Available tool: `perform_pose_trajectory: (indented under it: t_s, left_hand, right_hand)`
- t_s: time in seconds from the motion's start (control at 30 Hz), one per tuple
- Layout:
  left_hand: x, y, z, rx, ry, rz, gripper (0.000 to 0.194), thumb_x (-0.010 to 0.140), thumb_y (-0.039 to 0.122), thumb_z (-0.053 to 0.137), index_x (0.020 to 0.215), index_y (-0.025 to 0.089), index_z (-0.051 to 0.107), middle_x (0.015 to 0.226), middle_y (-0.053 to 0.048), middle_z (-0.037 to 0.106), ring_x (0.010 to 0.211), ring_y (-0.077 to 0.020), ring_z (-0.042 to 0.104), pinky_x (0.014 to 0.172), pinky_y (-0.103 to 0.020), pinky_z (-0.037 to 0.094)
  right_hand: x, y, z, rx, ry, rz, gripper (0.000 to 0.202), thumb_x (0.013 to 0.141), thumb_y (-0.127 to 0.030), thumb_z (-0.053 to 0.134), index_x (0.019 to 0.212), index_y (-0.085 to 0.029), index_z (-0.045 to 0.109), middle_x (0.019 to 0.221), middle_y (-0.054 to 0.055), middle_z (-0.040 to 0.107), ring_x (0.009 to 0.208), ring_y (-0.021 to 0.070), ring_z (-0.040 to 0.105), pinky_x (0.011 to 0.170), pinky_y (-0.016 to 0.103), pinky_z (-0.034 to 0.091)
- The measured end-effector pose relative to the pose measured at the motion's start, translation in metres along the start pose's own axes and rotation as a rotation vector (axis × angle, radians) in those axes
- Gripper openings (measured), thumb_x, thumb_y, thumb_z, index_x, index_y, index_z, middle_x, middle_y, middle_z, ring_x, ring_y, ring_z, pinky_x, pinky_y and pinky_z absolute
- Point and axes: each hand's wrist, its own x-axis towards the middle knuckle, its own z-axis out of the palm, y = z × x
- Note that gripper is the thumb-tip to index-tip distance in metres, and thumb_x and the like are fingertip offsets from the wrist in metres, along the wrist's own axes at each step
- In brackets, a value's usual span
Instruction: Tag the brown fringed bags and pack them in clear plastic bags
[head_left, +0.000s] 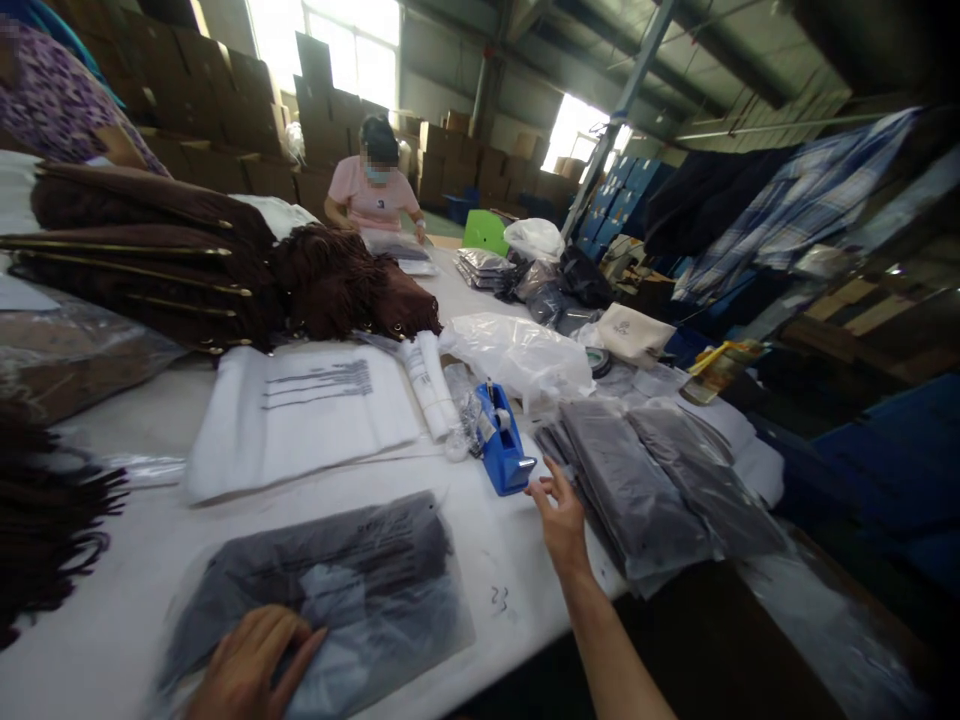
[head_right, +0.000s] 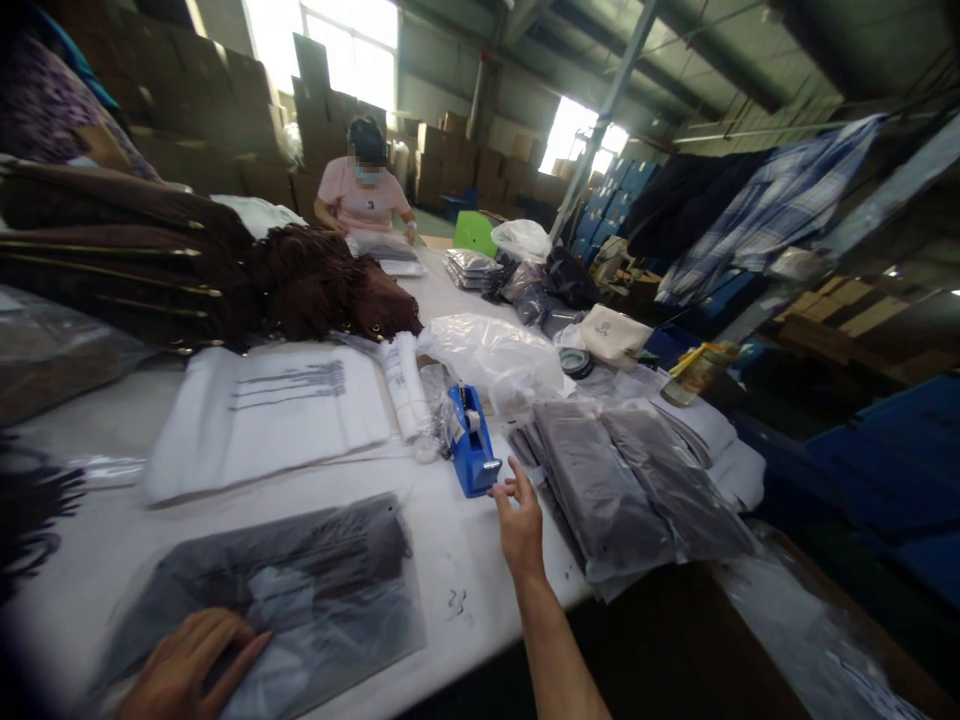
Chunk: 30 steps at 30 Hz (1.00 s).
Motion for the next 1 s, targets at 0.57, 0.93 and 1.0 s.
perform_pose_trajectory:
  t_s: [0.57, 0.93, 1.0]
  left_hand:
    - [0.003, 0.024, -0.024, -0.121, -0.133, -0.244, 0.017, 0.088, 0.030, 0.054, 0.076, 0.018, 0.053, 0.079, -0.004, 0.057, 0.081, -0.0220, 0.051, 0.073, -0.036, 0.039]
    - [-0.014, 0.015, -0.050, -0.020, -0.110, -0.180, 0.018, 0.087, 0.033, 0.054, 0.099, 0.019, 0.057, 0.097, -0.006, 0.059, 0.098, -0.0243, 0.049, 0.086, -0.040, 0.036]
    - [-0.020, 0.004, -0.064, 0.018, -0.120, -0.204, 0.019, 0.086, 0.034, 0.055, 0.099, 0.020, 0.057, 0.099, -0.006, 0.059, 0.100, -0.0249, 0.049, 0.088, -0.041, 0.034]
  right_hand:
    - [-0.097, -0.143, 0.121, -0.662, -1.156, -0.914, 0.077, 0.078, -0.027, 0.068, 0.143, -0.022, 0.028, 0.090, 0.008, 0.066, 0.093, 0.0245, 0.055, 0.092, 0.039, 0.036]
    - [-0.067, -0.134, 0.090, -0.306, -0.758, -0.587, 0.018, 0.086, -0.029, 0.059, 0.102, -0.024, 0.066, 0.105, 0.006, 0.061, 0.104, 0.0212, 0.051, 0.094, 0.035, 0.038]
    - [-0.076, -0.143, 0.095, -0.202, -0.928, -0.560, 0.015, 0.088, -0.030, 0.055, 0.085, -0.023, 0.068, 0.098, 0.003, 0.064, 0.099, 0.0190, 0.054, 0.091, 0.032, 0.039]
